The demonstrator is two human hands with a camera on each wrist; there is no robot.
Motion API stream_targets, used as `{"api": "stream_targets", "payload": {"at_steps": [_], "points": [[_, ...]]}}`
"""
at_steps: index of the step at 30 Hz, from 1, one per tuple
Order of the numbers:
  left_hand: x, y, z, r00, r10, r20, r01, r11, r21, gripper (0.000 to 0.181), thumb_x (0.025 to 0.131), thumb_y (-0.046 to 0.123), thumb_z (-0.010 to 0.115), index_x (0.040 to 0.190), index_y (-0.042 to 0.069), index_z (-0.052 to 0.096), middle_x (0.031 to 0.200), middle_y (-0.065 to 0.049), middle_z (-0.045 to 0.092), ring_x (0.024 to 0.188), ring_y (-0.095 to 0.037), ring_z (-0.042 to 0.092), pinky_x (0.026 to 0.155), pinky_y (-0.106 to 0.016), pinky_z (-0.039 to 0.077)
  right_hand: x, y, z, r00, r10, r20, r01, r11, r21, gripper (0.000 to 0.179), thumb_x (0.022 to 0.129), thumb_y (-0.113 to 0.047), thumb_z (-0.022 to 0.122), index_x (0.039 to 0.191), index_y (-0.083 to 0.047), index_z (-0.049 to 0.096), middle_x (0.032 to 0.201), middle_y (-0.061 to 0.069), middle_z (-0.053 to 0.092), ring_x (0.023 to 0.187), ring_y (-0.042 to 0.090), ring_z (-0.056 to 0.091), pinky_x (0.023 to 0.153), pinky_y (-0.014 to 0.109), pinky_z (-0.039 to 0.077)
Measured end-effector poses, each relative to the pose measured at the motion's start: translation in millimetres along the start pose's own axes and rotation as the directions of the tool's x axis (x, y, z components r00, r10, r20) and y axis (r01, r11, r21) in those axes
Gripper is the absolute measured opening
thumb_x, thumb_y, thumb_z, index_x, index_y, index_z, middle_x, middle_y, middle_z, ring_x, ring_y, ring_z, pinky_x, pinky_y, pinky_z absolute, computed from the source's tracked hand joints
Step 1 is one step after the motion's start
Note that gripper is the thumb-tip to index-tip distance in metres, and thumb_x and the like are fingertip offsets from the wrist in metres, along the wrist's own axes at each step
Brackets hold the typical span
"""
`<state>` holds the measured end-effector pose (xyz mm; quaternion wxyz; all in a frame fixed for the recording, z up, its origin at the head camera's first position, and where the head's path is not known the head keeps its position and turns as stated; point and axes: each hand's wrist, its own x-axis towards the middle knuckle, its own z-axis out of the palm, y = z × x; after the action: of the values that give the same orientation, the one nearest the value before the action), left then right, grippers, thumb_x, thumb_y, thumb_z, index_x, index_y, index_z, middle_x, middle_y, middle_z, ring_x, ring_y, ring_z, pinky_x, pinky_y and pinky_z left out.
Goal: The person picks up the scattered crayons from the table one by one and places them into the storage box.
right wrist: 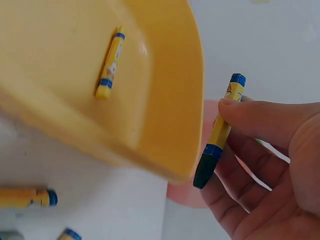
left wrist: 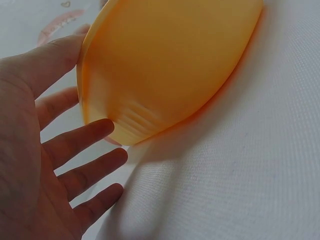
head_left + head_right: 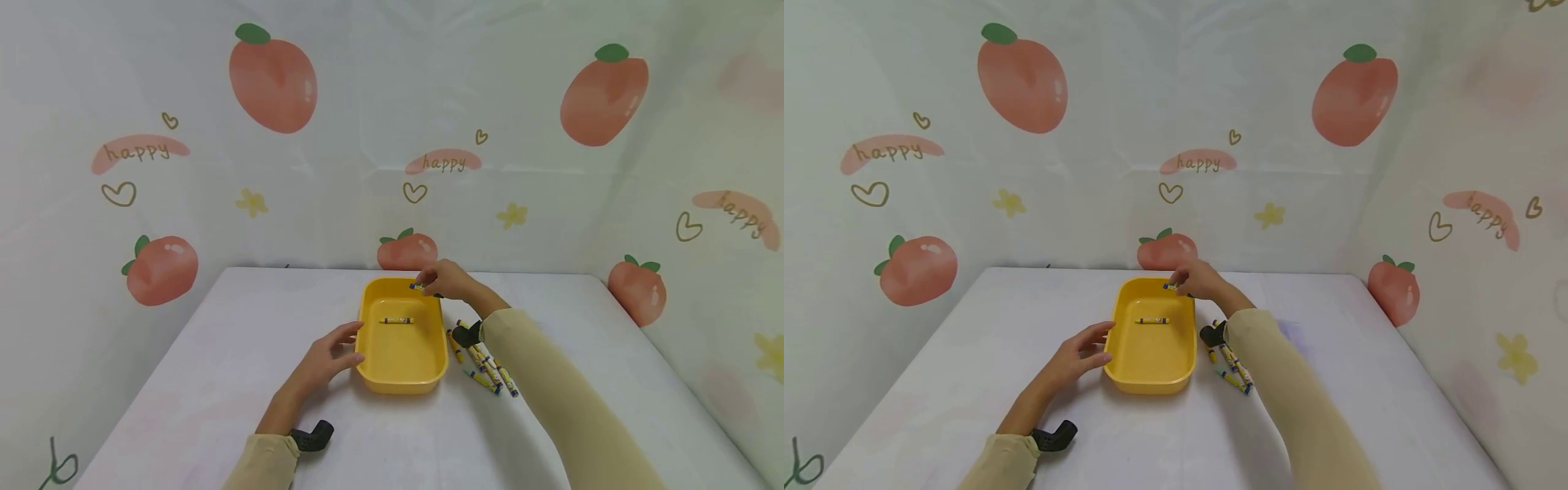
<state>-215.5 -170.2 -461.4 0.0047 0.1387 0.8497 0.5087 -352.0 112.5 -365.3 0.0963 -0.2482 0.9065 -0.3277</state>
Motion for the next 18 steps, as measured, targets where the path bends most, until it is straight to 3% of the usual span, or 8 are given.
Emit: {"api": "stream_targets", "payload": {"at_steps": [18], "points": [[1.2,-0.7,0.3,1.000,-0.001,0.002,0.001,1.000,-0.002,0.061,0.087,0.029,0.073,0.143,0.021,0.049,0.137,-0.001,0.054,0.121,-0.023,0.052,0.105,-0.048,0.039,15.5,-21,34,0.998,0.042,0.036,-0.042,0.999,0.004,0.011,0.086,-0.004,0.072,0.097,-0.005,0.072,0.092,0.003,0.068,0.083,0.019,0.060,0.078,0.029,0.054]]}}
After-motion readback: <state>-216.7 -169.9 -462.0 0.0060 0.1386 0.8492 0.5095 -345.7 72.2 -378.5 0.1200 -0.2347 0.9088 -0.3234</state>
